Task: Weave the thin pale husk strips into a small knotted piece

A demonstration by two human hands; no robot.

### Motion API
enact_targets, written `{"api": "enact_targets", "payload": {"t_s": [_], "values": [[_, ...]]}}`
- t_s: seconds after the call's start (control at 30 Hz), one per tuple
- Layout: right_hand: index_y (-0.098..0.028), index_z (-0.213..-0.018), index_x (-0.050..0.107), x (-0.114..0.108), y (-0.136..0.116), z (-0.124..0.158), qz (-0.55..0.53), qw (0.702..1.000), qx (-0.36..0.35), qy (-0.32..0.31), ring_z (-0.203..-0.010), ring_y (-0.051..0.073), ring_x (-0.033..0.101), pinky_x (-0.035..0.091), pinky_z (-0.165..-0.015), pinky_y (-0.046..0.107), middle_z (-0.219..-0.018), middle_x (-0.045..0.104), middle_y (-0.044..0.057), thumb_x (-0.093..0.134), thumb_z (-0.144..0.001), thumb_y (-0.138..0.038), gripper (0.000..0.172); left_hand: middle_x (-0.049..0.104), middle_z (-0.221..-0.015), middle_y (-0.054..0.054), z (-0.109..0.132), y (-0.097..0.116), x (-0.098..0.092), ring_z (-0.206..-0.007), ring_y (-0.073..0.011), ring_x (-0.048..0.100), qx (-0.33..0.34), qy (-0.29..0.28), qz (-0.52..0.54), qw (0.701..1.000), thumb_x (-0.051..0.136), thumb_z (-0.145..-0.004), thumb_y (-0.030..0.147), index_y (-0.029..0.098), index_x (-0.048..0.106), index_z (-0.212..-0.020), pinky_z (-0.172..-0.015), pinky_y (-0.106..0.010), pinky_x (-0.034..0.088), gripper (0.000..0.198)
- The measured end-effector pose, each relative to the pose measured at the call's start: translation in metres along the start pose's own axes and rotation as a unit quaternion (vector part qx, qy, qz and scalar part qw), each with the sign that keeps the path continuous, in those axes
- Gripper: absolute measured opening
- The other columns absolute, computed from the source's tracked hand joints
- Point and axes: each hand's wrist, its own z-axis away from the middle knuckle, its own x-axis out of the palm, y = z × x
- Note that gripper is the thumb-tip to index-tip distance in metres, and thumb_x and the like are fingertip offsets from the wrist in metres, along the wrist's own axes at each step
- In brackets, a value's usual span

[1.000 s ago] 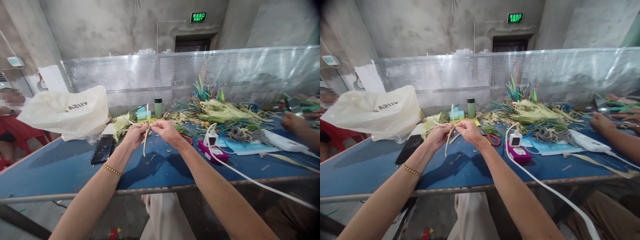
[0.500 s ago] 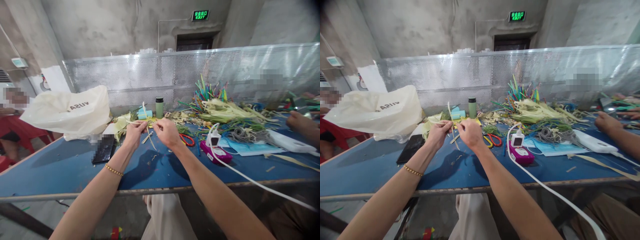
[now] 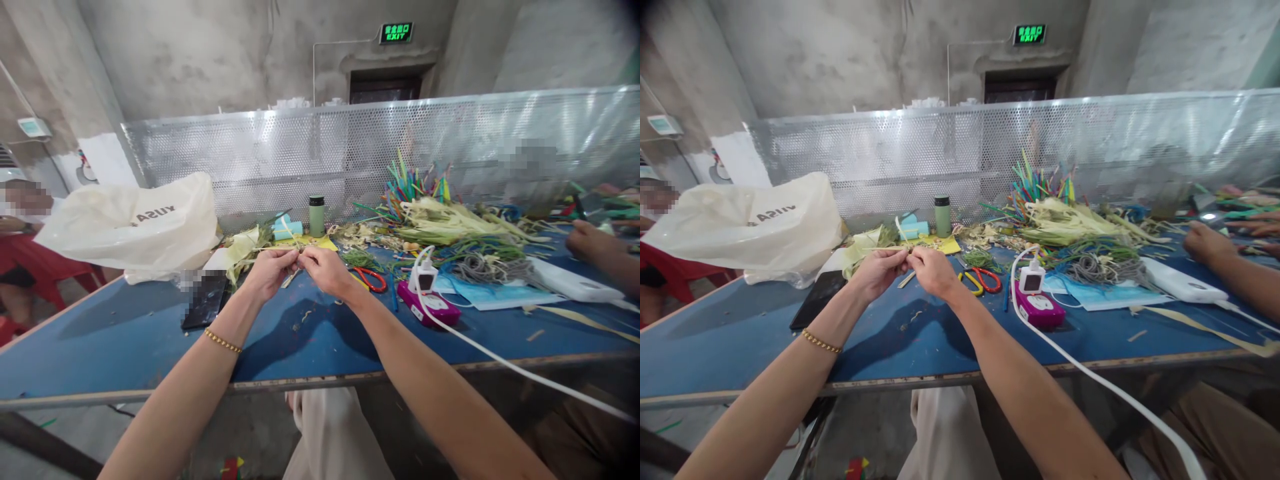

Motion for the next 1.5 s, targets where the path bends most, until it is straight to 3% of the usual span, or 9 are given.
{"api": "enact_targets", "payload": {"t_s": [0.17, 0.33, 0.5, 0.8, 0.9, 1.0, 1.17, 1.33, 1.5], "values": [[-0.017, -0.06, 0.049, 0.0, 0.0, 0.0, 0.006, 1.0, -0.006, -0.001, -0.059, 0.011, 0.041, 0.028, -0.059, 0.024, -0.058, 0.048, -0.002, 0.049, -0.087, -0.022, 0.027, 0.057, -0.055, -0.002, 0.001, 0.0, -0.001, -0.049, -0.0068, 0.046, 0.034, 0.019, -0.043, 0.998, 0.077, -0.065, 0.023, 0.009, 0.065, -0.061, -0.051, -0.022, 0.034, 0.018], [-0.017, -0.061, 0.051, -0.001, -0.001, 0.002, -0.019, 1.0, -0.022, -0.01, -0.058, 0.011, 0.039, 0.026, -0.058, 0.024, -0.057, 0.046, -0.002, 0.047, -0.087, -0.021, 0.026, 0.054, -0.057, 0.0, 0.001, -0.001, 0.0, -0.05, -0.0057, 0.044, 0.032, 0.008, -0.002, 0.999, 0.078, -0.062, 0.022, 0.01, 0.063, -0.061, -0.05, -0.021, 0.034, 0.02], [-0.017, -0.059, 0.045, 0.0, -0.001, 0.001, -0.011, 0.999, -0.038, -0.002, -0.057, 0.01, 0.036, 0.024, -0.058, 0.025, -0.057, 0.041, -0.003, 0.048, -0.086, -0.02, 0.027, 0.054, -0.055, 0.001, 0.001, 0.0, 0.002, -0.047, -0.0051, 0.043, 0.01, 0.042, 0.049, 0.998, 0.079, -0.059, 0.02, 0.009, 0.064, -0.062, -0.047, -0.019, 0.032, 0.019], [-0.017, -0.058, 0.043, 0.002, -0.001, 0.002, 0.004, 0.997, -0.071, 0.004, -0.057, 0.01, 0.037, 0.026, -0.058, 0.024, -0.058, 0.043, -0.003, 0.049, -0.086, -0.02, 0.029, 0.052, -0.056, 0.002, -0.001, 0.0, -0.001, -0.049, -0.0049, 0.043, 0.032, 0.053, 0.054, 0.997, 0.081, -0.059, 0.023, 0.01, 0.062, -0.062, -0.048, -0.02, 0.031, 0.023], [-0.017, -0.058, 0.048, -0.003, 0.0, 0.001, 0.026, 0.995, -0.087, 0.046, -0.058, 0.01, 0.039, 0.028, -0.058, 0.025, -0.059, 0.046, -0.001, 0.05, -0.089, -0.03, 0.033, 0.051, -0.056, 0.002, 0.001, 0.001, -0.003, -0.049, -0.0053, 0.043, 0.053, 0.027, -0.001, 0.998, 0.079, -0.063, 0.026, 0.012, 0.059, -0.061, -0.048, -0.021, 0.031, 0.024], [-0.016, -0.066, 0.057, -0.012, 0.002, -0.001, 0.01, 0.987, -0.072, 0.145, -0.062, 0.011, 0.046, 0.034, -0.062, 0.025, -0.068, 0.056, 0.002, 0.052, -0.088, -0.035, 0.029, 0.053, -0.058, 0.001, 0.003, 0.001, -0.003, -0.049, -0.0064, 0.043, 0.051, -0.015, -0.083, 0.995, 0.076, -0.068, 0.03, 0.012, 0.061, -0.064, -0.047, -0.021, 0.03, 0.023], [-0.015, -0.069, 0.063, -0.018, 0.009, -0.005, -0.105, 0.993, -0.004, 0.052, -0.057, 0.012, 0.051, 0.037, -0.056, 0.024, -0.062, 0.061, 0.002, 0.059, -0.081, -0.032, 0.022, 0.057, -0.06, -0.002, 0.005, -0.001, -0.001, -0.05, -0.0085, 0.045, 0.03, -0.073, -0.204, 0.976, 0.073, -0.07, 0.033, 0.012, 0.065, -0.068, -0.047, -0.023, 0.03, 0.023], [-0.014, -0.066, 0.064, -0.014, 0.013, -0.007, -0.124, 0.989, 0.04, 0.064, -0.053, 0.012, 0.051, 0.036, -0.051, 0.024, -0.057, 0.06, 0.002, 0.062, -0.078, -0.038, 0.027, 0.058, -0.06, -0.003, 0.004, 0.0, -0.002, -0.049, -0.0077, 0.042, 0.023, -0.061, -0.205, 0.977, 0.074, -0.067, 0.03, 0.011, 0.07, -0.077, -0.047, -0.023, 0.029, 0.022], [-0.015, -0.065, 0.061, -0.012, 0.007, -0.006, -0.173, 0.982, 0.036, 0.065, -0.051, 0.011, 0.049, 0.037, -0.051, 0.024, -0.058, 0.058, 0.001, 0.064, -0.077, -0.036, 0.024, 0.058, -0.06, -0.004, 0.003, -0.001, 0.001, -0.048, -0.0069, 0.04, 0.026, -0.053, -0.181, 0.982, 0.074, -0.067, 0.031, 0.01, 0.069, -0.067, -0.045, -0.023, 0.027, 0.022]]}}
